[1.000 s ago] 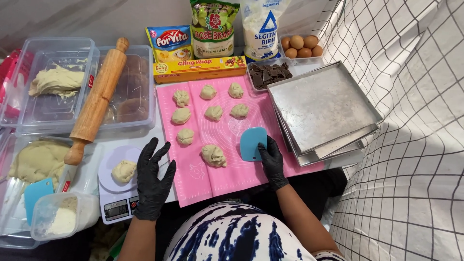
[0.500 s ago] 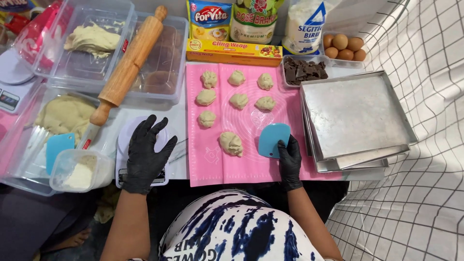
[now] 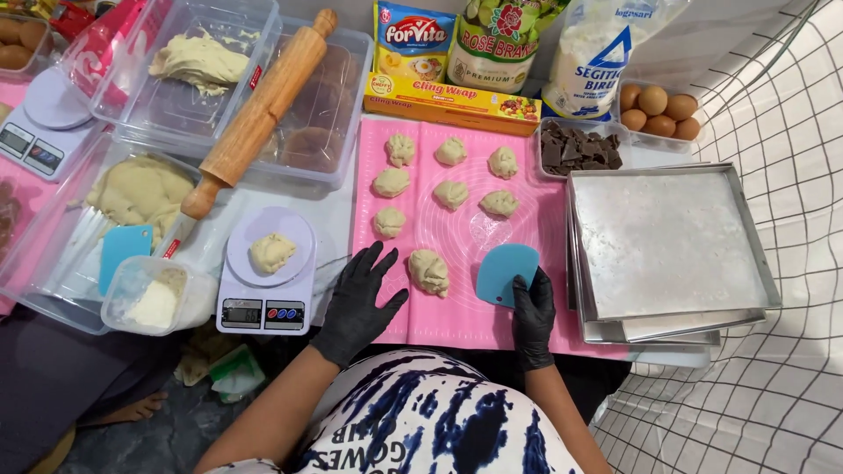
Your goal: Cutting dough into small portions and weighing each piece on a digital scale before placing them on a mat.
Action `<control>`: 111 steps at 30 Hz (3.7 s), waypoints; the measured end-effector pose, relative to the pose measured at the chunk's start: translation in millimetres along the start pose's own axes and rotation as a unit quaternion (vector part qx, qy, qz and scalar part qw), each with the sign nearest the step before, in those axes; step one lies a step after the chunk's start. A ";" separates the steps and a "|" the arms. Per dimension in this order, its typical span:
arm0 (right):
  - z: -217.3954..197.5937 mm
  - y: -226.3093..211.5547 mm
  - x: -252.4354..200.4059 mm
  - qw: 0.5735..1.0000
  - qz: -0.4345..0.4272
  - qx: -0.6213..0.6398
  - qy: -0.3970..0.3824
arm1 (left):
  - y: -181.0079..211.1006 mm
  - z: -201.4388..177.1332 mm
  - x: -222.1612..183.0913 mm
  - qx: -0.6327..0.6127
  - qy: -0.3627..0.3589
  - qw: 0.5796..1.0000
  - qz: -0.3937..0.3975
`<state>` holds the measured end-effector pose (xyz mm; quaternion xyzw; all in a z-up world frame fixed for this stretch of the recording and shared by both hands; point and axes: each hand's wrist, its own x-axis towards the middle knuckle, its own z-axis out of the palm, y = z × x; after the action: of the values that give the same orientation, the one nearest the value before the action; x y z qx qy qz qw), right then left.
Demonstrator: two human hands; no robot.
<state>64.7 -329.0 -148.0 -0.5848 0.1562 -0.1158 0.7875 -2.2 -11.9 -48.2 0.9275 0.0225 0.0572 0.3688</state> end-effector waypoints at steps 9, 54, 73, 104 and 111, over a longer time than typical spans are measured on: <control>-29.9 32.7 19.3 0.972 0.072 0.222 -0.036 | -28.1 -77.1 27.8 0.124 0.188 0.966 0.124; 349.6 -82.9 -105.7 0.778 0.053 -0.387 -0.491 | -111.5 -145.9 7.7 0.039 0.067 0.992 -0.102; 351.2 -35.8 -142.5 0.597 -0.460 -0.491 -0.436 | -154.9 -120.2 6.3 0.208 0.049 0.972 -0.102; 291.9 -21.5 -101.6 0.639 -0.540 -0.462 -0.293 | -81.5 -141.2 3.3 0.086 0.040 0.975 -0.199; 232.4 -66.9 -86.8 0.754 -0.503 -0.304 -0.292 | -22.9 -165.4 5.3 0.065 0.010 0.954 -0.292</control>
<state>73.1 -111.0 -12.3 -0.7929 -0.3716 -0.2655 0.4034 -17.2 117.9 55.9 0.9018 0.3001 -0.0450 0.3078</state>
